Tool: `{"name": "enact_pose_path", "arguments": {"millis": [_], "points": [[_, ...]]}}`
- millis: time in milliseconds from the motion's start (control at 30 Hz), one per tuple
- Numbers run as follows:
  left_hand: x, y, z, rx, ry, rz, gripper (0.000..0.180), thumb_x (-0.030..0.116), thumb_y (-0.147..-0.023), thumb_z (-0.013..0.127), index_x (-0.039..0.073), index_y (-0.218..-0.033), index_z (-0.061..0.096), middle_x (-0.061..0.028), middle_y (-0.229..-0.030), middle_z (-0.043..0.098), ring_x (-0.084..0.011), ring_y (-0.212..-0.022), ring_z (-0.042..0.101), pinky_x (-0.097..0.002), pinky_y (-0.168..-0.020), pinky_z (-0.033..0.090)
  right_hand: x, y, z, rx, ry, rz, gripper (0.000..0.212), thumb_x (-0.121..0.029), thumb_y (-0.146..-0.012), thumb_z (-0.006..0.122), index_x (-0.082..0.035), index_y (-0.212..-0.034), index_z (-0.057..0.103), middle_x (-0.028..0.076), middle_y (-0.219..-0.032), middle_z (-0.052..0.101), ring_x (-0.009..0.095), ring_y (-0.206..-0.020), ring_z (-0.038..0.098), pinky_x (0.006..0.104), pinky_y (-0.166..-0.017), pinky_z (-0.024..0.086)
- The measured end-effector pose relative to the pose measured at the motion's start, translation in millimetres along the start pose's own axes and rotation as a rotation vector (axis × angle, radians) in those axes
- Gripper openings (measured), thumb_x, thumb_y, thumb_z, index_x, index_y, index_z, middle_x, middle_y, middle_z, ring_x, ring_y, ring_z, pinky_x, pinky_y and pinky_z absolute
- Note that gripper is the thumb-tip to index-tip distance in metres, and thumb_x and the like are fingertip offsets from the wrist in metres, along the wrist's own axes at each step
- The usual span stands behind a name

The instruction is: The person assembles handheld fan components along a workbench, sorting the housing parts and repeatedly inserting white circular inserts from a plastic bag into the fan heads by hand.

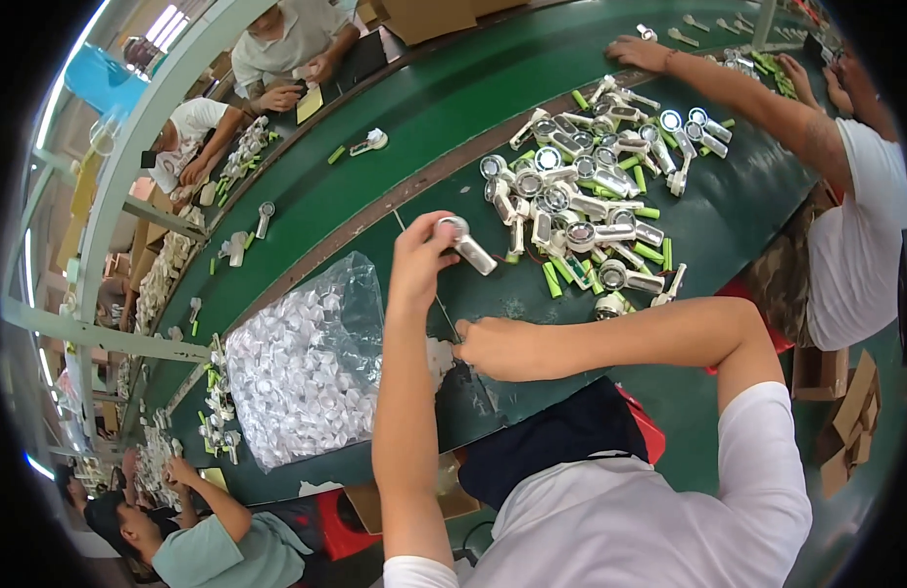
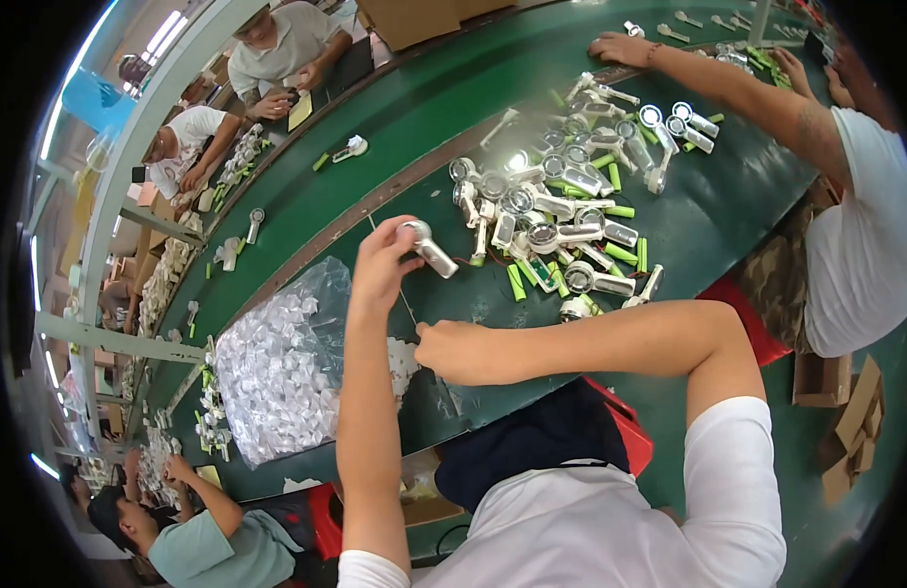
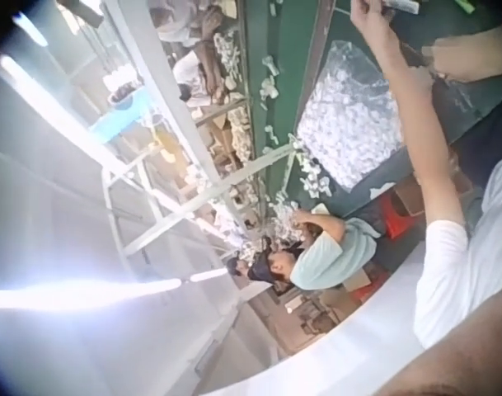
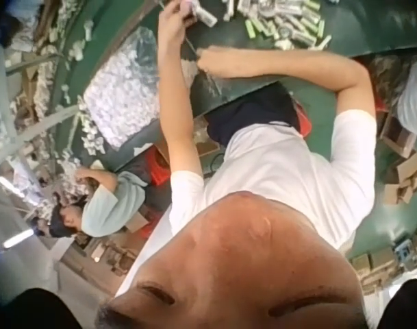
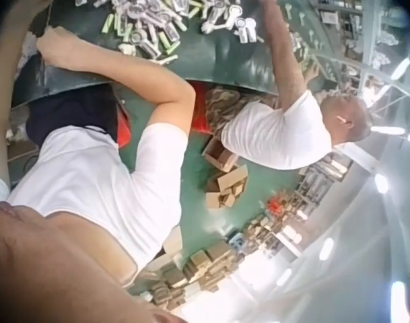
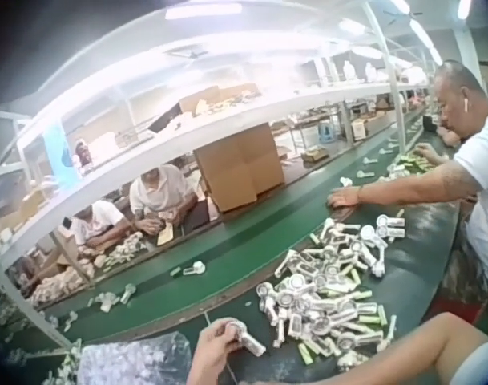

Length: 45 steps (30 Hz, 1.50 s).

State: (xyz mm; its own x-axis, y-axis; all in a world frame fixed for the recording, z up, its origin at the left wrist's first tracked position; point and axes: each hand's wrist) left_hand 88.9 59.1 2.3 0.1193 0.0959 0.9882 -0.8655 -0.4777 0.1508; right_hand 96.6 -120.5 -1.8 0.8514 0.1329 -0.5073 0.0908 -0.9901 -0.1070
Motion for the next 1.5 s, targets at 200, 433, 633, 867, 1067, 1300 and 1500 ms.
{"name": "enact_pose_path", "arguments": {"millis": [200, 433, 633, 867, 1067, 1300, 1500], "points": [[-6, 57, -36, 0.009, 0.799, 0.177, 0.027, 0.007, -0.1, 0.047, -0.001, -0.125, 0.05, -0.0144, -0.109, 0.059, -0.0245, -0.096, 0.061, -0.039, -0.084, 0.055, -14, 12, -32, -0.001, -0.252, -0.152, 0.022, -0.003, -0.08, 0.067, 0.004, -0.1, 0.065, 0.021, -0.094, 0.061, 0.034, -0.073, 0.066, 0.0404, -0.063, 0.054], [3, 97, -17, -0.029, 0.989, 0.083, 0.026, 0.002, -0.093, 0.052, 0.0, -0.119, 0.053, -0.0176, -0.111, 0.064, -0.028, -0.102, 0.065, -0.0398, -0.09, 0.056, -9, -5, -80, 0.643, -0.598, 0.003, 0.033, 0.004, -0.079, 0.072, 0.0, -0.111, 0.068, 0.009, -0.093, 0.065, 0.014, -0.078, 0.064, 0.0254, -0.065, 0.052], [15, 113, -6, 0.03, 0.997, 0.069, 0.025, 0.01, -0.095, 0.056, 0.007, -0.12, 0.056, -0.0097, -0.112, 0.063, -0.0216, -0.099, 0.065, -0.0376, -0.083, 0.057, -13, -16, -82, 0.581, -0.486, -0.043, 0.033, 0.003, -0.076, 0.074, -0.003, -0.108, 0.072, 0.009, -0.097, 0.065, 0.014, -0.076, 0.063, 0.0248, -0.065, 0.051], [23, 120, 1, 0.245, 0.729, 0.099, 0.019, 0.02, -0.101, 0.053, 0.002, -0.104, 0.059, -0.0095, -0.097, 0.066, -0.0155, -0.078, 0.066, -0.0282, -0.061, 0.056, -11, -21, -69, 0.589, -0.612, -0.025, 0.032, 0.008, -0.077, 0.072, 0.0, -0.108, 0.07, 0.011, -0.1, 0.064, 0.016, -0.081, 0.066, 0.0256, -0.07, 0.056], [32, 136, 5, 0.341, 0.594, 0.182, 0.024, 0.019, -0.101, 0.056, -0.004, -0.103, 0.06, -0.0087, -0.09, 0.066, -0.0131, -0.083, 0.065, -0.027, -0.068, 0.056, -10, -25, -56, 0.629, -0.724, -0.062, 0.033, 0.01, -0.076, 0.073, 0.002, -0.107, 0.069, 0.012, -0.1, 0.064, 0.018, -0.083, 0.067, 0.0272, -0.072, 0.061], [23, 144, 14, 0.415, 0.381, 0.394, 0.021, 0.018, -0.099, 0.06, -0.003, -0.104, 0.062, -0.006, -0.099, 0.066, -0.0098, -0.091, 0.061, -0.0234, -0.082, 0.048, -13, -24, -54, 0.725, -0.556, -0.156, 0.033, 0.008, -0.074, 0.076, 0.0, -0.105, 0.07, 0.012, -0.099, 0.065, 0.016, -0.08, 0.067, 0.0274, -0.068, 0.059], [22, 143, 14, 0.407, 0.332, 0.428, 0.02, 0.013, -0.096, 0.064, -0.003, -0.108, 0.062, -0.0086, -0.113, 0.059, -0.014, -0.102, 0.057, -0.0277, -0.089, 0.048, -18, -26, -54, 0.752, -0.401, -0.152, 0.034, 0.004, -0.072, 0.079, -0.003, -0.104, 0.07, 0.009, -0.092, 0.065, 0.017, -0.073, 0.067, 0.0287, -0.064, 0.056]]}}
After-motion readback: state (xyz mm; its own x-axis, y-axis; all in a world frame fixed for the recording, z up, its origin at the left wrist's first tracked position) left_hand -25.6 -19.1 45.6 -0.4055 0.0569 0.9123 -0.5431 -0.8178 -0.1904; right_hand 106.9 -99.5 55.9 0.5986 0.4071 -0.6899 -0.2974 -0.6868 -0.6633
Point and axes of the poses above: each hand's wrist, its own y-axis away from the middle knuckle, its own z-axis out of the palm, x = y × z
